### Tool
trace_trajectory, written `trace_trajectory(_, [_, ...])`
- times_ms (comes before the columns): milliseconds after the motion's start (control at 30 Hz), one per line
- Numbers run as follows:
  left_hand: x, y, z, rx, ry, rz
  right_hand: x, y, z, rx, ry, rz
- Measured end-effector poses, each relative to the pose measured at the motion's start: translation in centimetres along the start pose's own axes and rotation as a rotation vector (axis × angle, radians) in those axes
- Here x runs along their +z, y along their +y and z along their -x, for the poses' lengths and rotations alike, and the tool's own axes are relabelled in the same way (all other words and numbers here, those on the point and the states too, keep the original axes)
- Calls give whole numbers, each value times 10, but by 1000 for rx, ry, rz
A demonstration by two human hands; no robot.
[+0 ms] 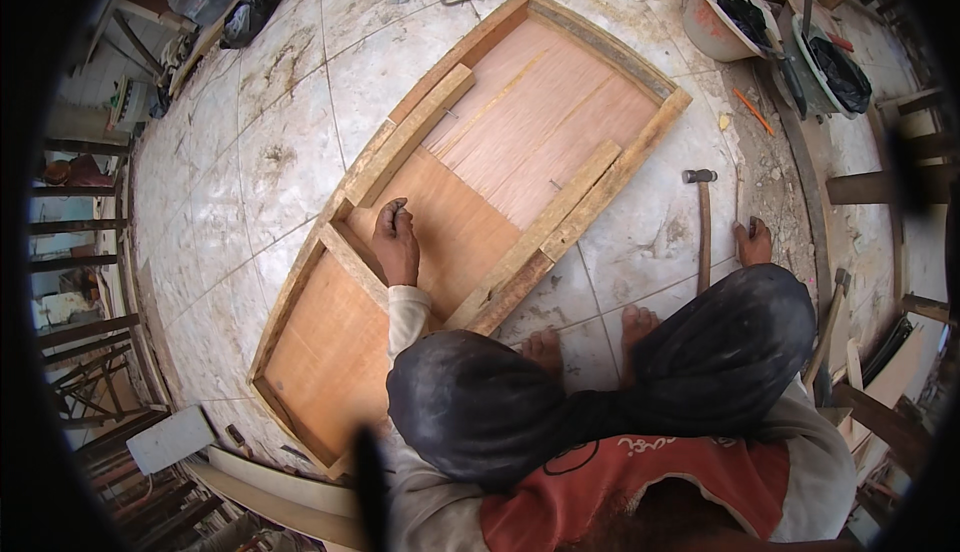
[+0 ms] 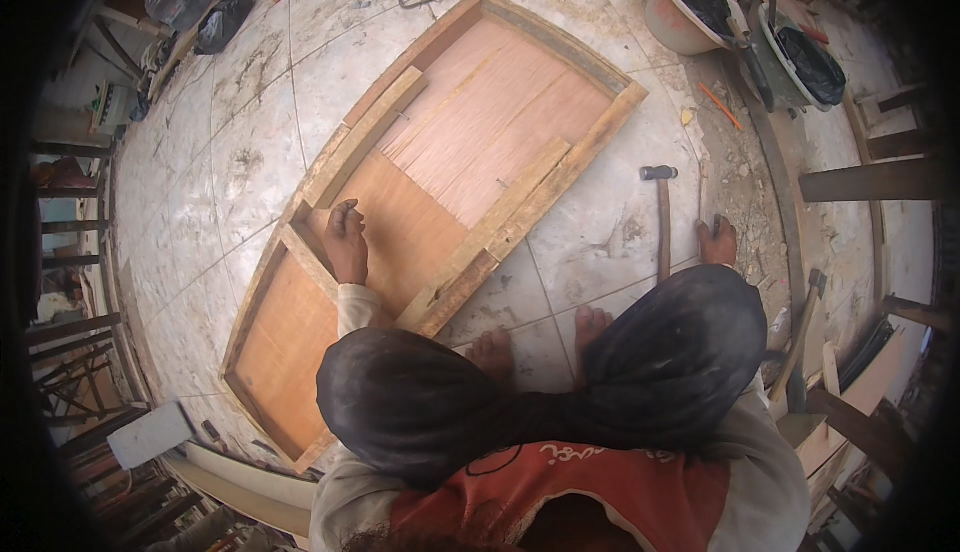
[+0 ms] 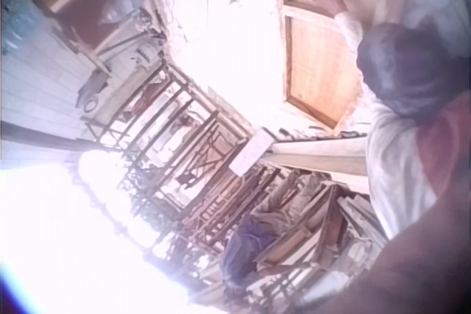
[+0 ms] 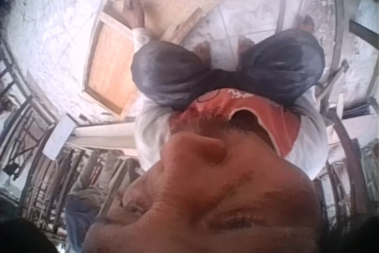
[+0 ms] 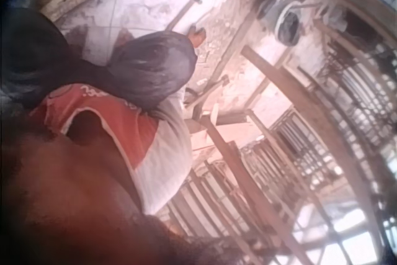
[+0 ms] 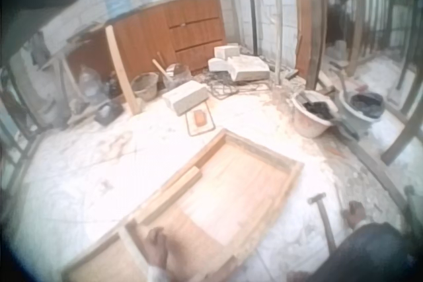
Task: The person assembles a rectangular wooden frame by positioning wood pieces together and hammering nails into the joints to secure the structure.
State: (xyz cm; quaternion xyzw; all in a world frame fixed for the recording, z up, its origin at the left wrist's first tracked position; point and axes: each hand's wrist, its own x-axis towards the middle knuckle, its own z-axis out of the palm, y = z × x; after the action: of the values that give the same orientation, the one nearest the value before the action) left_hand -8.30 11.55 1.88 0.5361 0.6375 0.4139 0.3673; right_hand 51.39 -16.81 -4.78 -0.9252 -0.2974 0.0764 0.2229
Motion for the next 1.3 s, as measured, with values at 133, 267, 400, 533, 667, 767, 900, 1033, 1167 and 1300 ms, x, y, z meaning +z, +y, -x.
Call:
trace_trajectory(133, [1,-1,-28,124,64,-110,5,7,4,-153,-11,86])
trace_trajectory(267, [4,18,-53,125,59,-356,5,1,10,-198,16,106])
trace_trajectory(400, [7,29,-89,313,42,-541,4,-11,17,-235,42,156])
trace_trajectory(533, [16,32,-121,390,50,-784,8,-15,19,-213,115,162])
trace_trajectory(667, [24,40,-146,433,-24,-1059,8,-12,18,-188,120,137])
trace_trajectory(767, [38,56,-154,364,-150,-1126,1,-9,15,-189,89,125])
trace_trajectory(900, [26,47,-172,379,-255,-1136,-11,-35,26,-279,40,159])
trace_trajectory(1033, [26,41,-181,408,-306,-1003,-13,-27,72,-109,-547,16])
trace_trajectory(1167, [31,43,-180,346,-332,-924,-9,-48,115,-157,-646,12])
trace_trajectory(1300, [28,46,-183,309,-361,-829,-22,-58,115,-120,-657,-43])
